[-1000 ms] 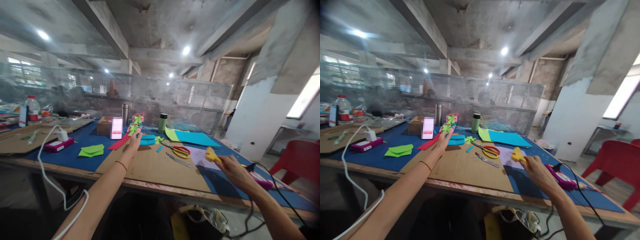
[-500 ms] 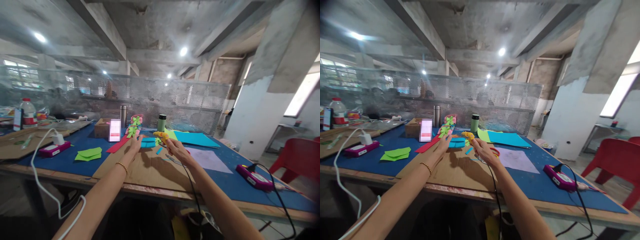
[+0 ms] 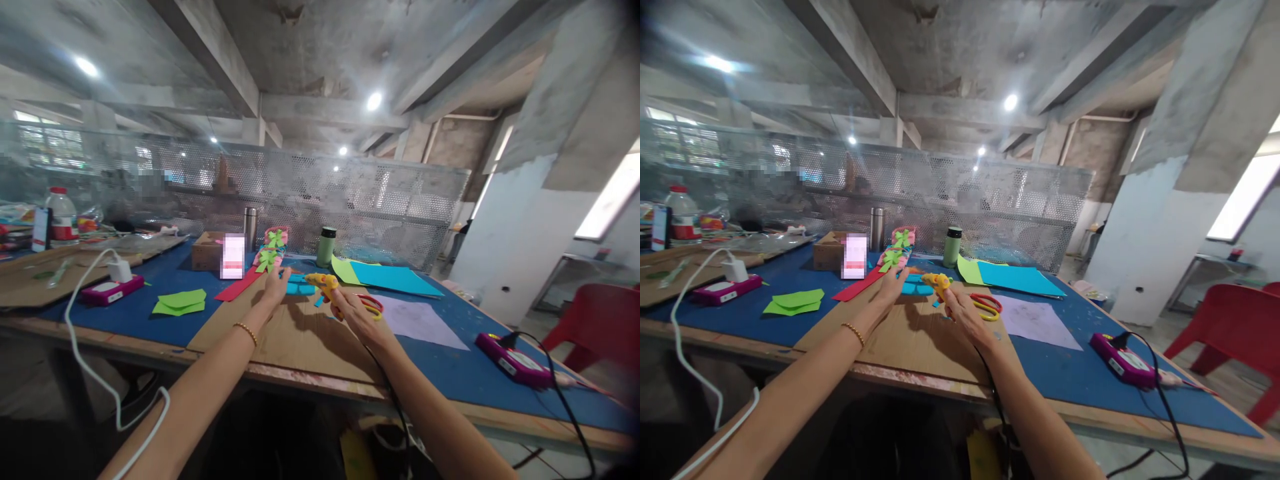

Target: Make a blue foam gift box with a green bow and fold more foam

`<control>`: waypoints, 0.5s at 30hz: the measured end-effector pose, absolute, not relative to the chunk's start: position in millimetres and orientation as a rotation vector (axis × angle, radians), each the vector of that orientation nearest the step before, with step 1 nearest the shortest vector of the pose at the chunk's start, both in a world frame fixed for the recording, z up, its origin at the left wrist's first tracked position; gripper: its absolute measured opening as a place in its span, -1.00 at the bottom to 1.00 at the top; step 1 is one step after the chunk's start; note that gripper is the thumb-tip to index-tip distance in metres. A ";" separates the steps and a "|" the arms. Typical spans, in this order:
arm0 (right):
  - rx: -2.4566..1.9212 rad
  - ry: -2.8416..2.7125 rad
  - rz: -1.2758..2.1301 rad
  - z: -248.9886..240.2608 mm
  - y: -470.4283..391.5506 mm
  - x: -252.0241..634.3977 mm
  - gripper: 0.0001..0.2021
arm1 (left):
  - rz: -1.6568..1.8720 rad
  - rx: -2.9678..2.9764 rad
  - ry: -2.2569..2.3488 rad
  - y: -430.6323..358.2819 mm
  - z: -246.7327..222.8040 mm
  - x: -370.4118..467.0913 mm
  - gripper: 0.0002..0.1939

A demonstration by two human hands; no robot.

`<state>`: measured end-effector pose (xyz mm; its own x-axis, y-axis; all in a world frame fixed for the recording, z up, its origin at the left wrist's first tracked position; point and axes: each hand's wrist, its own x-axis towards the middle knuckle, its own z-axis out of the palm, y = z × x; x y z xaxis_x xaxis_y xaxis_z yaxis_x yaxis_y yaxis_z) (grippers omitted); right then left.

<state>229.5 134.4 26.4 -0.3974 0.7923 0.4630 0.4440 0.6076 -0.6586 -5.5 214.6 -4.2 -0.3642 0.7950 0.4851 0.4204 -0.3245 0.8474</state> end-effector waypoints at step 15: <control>-0.946 -2.057 0.625 23.6 132.5 228.1 -0.54 | 1.722 1.594 1.636 204.8 -2.7 -3.0 -0.73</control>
